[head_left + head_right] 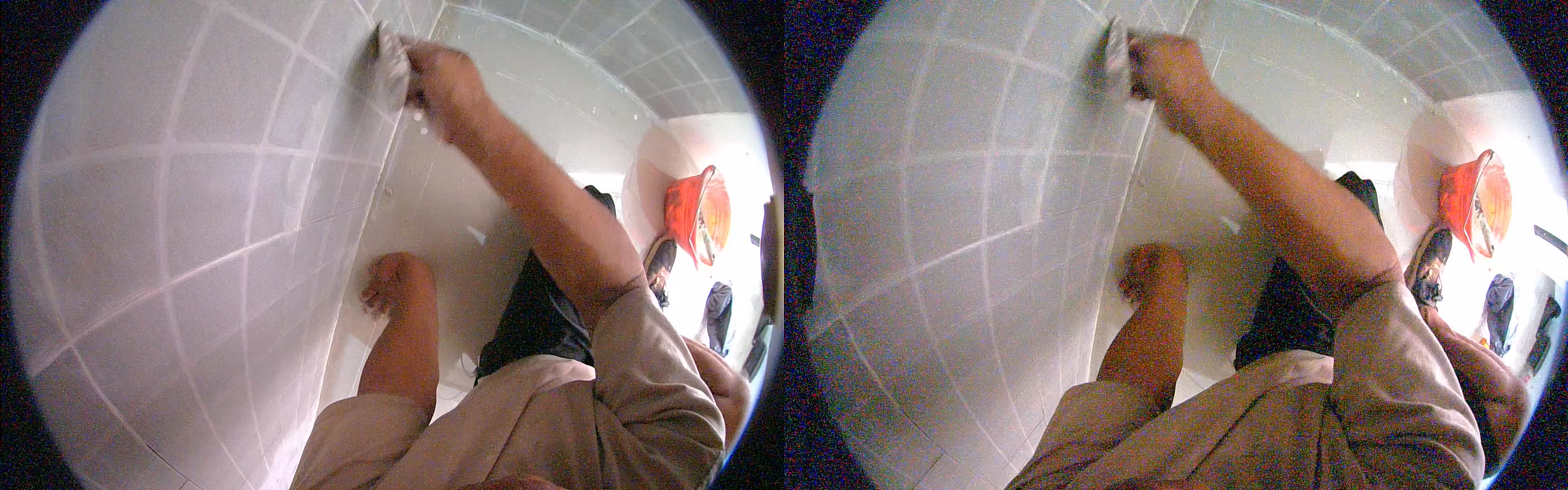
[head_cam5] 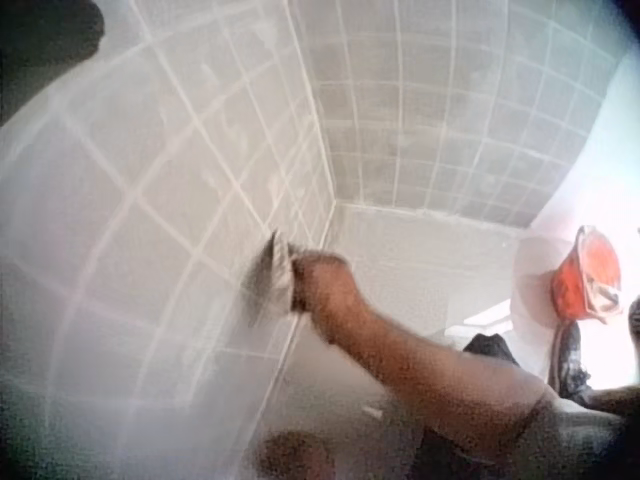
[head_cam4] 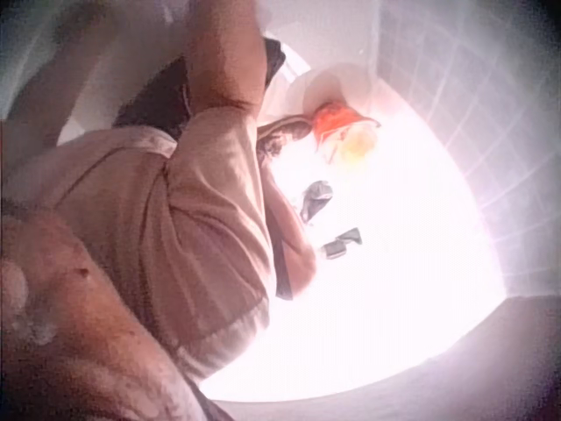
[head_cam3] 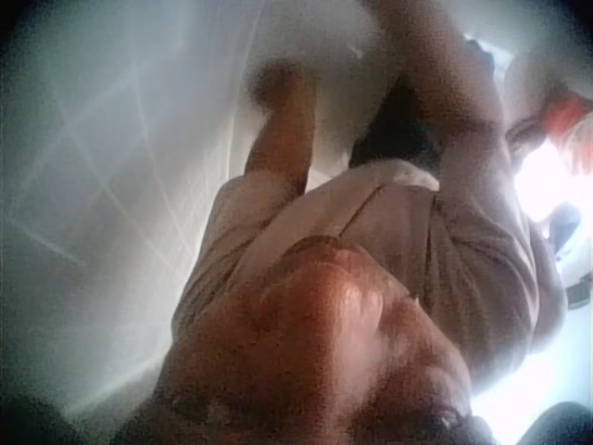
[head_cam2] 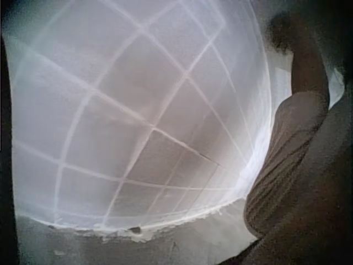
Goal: The person applies grout to the gaps between wall tiles using a rubber float, scoops more grout from a bucket, and continues spreading it across the tile surface.
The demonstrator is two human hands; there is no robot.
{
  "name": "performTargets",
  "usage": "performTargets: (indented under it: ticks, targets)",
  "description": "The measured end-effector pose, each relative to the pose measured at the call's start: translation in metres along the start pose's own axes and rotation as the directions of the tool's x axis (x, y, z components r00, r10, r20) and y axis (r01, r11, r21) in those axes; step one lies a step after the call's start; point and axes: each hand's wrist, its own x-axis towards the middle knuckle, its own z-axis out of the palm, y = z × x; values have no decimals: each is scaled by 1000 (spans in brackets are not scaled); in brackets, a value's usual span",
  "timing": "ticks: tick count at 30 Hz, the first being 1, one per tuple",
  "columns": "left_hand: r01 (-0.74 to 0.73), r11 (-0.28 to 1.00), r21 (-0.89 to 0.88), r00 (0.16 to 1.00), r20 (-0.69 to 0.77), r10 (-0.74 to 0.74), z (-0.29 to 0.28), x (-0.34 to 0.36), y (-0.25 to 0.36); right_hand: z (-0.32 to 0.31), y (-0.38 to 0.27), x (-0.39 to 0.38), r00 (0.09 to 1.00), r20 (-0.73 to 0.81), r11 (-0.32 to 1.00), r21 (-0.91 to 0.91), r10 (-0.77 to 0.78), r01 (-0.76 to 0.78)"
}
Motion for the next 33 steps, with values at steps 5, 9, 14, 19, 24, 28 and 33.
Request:
performTargets:
  ticks: [5,9,14,19,24,28,33]
  targets:
    - [-150,960,-238,987,16,158,-19,-38,-58,-16,-76,-36,967,165,684,683,193,-254]
    - [-294,892,-345,952,-24,304,-32,-85,-91,-71,-89,28,975,-216,720,685,48,116]
    - [-346,907,-239,937,-126,325,-27,-61,-88,-65,-94,2,921,-70,887,251,-383,388]
    - [-350,922,-165,919,-252,304,-20,-59,-75,-146,-146,64,957,-252,947,243,-145,208]
    - [-452,882,-134,875,-256,410,-42,-105,-108,-128,-137,69,709,-313,771,-158,-632,618]
    - [-393,914,-103,916,-134,379,-28,-67,-95,-139,-133,68,691,-284,747,-275,-665,606]
    - [-129,920,369,962,271,27,8,-11,-25,-141,-137,81,685,-253,728,-311,-683,611]
